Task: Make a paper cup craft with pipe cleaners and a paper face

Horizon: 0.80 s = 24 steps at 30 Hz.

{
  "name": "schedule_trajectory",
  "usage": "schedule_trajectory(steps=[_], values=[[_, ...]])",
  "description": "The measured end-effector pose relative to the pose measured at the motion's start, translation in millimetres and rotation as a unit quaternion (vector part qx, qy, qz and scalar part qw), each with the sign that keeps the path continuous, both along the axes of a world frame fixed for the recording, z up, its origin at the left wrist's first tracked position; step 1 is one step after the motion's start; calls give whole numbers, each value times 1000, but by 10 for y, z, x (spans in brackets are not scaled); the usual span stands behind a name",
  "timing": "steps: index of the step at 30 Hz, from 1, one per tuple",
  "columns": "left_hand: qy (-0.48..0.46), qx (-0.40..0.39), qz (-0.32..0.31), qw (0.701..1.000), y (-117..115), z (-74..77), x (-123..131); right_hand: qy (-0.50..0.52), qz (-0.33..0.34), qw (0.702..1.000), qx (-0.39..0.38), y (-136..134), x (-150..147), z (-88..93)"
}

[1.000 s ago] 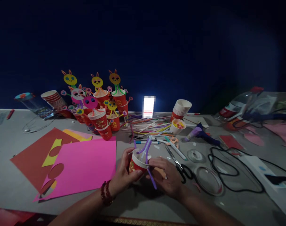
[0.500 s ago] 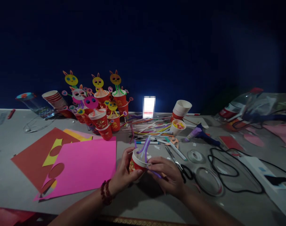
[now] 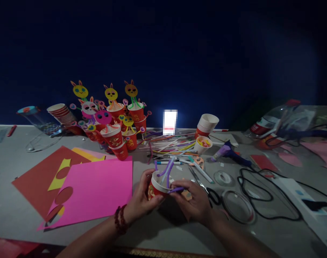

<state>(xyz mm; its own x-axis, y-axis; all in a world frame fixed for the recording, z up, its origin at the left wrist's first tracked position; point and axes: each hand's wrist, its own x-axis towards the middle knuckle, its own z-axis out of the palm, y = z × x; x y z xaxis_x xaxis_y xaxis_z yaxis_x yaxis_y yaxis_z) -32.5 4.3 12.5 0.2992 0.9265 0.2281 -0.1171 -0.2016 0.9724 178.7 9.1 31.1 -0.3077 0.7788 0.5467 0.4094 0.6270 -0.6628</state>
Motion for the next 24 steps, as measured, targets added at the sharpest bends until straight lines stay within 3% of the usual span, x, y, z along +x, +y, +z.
schedule_trajectory(steps=[7,14,24], values=[[4,-41,-33,999,12,-15,-35,2,54,998,-26,62,17,61],[26,-30,-18,999,27,33,-10,-27,49,998,17,69,30,73],[78,-18,-7,997,22,55,-18,-57,74,995,23,106,49,118]])
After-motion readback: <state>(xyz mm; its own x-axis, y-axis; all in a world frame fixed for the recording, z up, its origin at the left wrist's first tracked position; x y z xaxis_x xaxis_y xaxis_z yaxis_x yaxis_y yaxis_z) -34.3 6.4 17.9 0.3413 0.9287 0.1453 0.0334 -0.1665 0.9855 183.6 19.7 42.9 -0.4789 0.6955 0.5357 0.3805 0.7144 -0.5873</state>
